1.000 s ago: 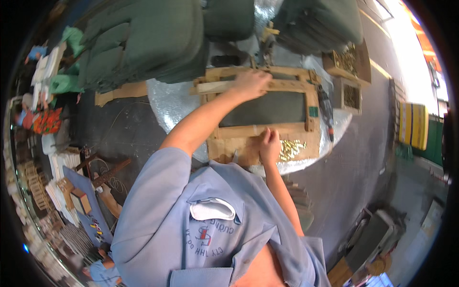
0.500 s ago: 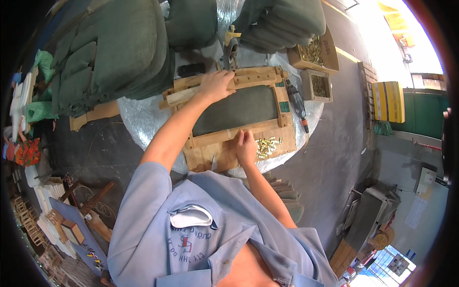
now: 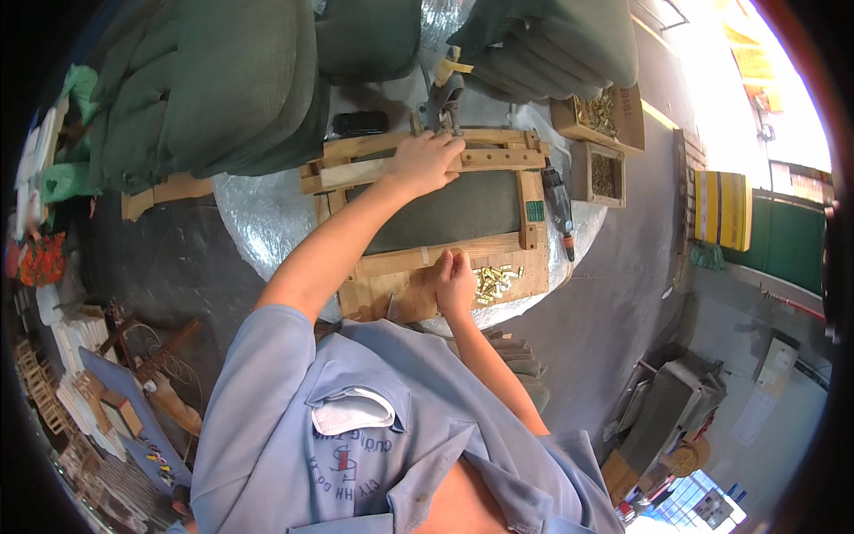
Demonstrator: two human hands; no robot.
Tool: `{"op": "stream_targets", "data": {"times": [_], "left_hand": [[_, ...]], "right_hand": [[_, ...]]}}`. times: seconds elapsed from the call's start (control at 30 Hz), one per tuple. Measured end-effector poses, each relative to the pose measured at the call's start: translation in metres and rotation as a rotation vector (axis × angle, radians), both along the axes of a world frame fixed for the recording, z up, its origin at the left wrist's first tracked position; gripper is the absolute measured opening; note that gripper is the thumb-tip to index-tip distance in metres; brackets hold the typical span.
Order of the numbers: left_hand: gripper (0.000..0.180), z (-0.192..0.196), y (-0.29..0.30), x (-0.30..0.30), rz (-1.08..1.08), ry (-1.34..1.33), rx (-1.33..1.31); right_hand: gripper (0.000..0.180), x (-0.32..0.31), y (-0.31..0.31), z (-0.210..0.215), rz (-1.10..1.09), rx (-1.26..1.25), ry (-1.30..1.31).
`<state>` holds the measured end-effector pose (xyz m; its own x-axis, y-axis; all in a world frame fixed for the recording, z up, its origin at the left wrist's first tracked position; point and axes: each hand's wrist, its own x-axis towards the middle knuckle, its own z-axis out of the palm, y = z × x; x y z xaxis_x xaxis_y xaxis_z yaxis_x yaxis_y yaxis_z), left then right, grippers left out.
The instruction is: The person assembles a wooden chair frame by placing green fabric cushions onto the frame and securing them with a pneumatic drill and fasteners. They repeatedly position cushions, align the frame, and drive fasteners to attach components.
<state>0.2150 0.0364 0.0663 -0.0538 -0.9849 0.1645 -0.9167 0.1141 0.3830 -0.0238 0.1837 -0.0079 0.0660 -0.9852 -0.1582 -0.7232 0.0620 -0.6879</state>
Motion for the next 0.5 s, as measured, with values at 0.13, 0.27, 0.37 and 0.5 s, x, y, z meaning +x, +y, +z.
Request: {"op": "stream_targets", "data": {"times": [0.13,0.27,0.37,0.5], "left_hand": [[0.056,0.003,-0.002,0.001,0.020,-0.003,0.043],[0.064,-0.002,-0.003,0.002,0.046,-0.016,0.046],[0.071,0.001,-0.003,0.003,0.008,0.006,0.068],[0.080,0.007,0.013,0.008,0.050,0.128,0.068]], "right_hand": [[0.034,0.000,-0.001,-0.003,0.014,0.003,0.019],[0.035,-0.002,-0.001,0.004,0.025,0.053,-0.019],[0.036,-0.011,-0.015,0.004,0.160,0.180,0.065],[0.040,-0.030,-0.089,0.061,0.460,0.259,0.250]]}}
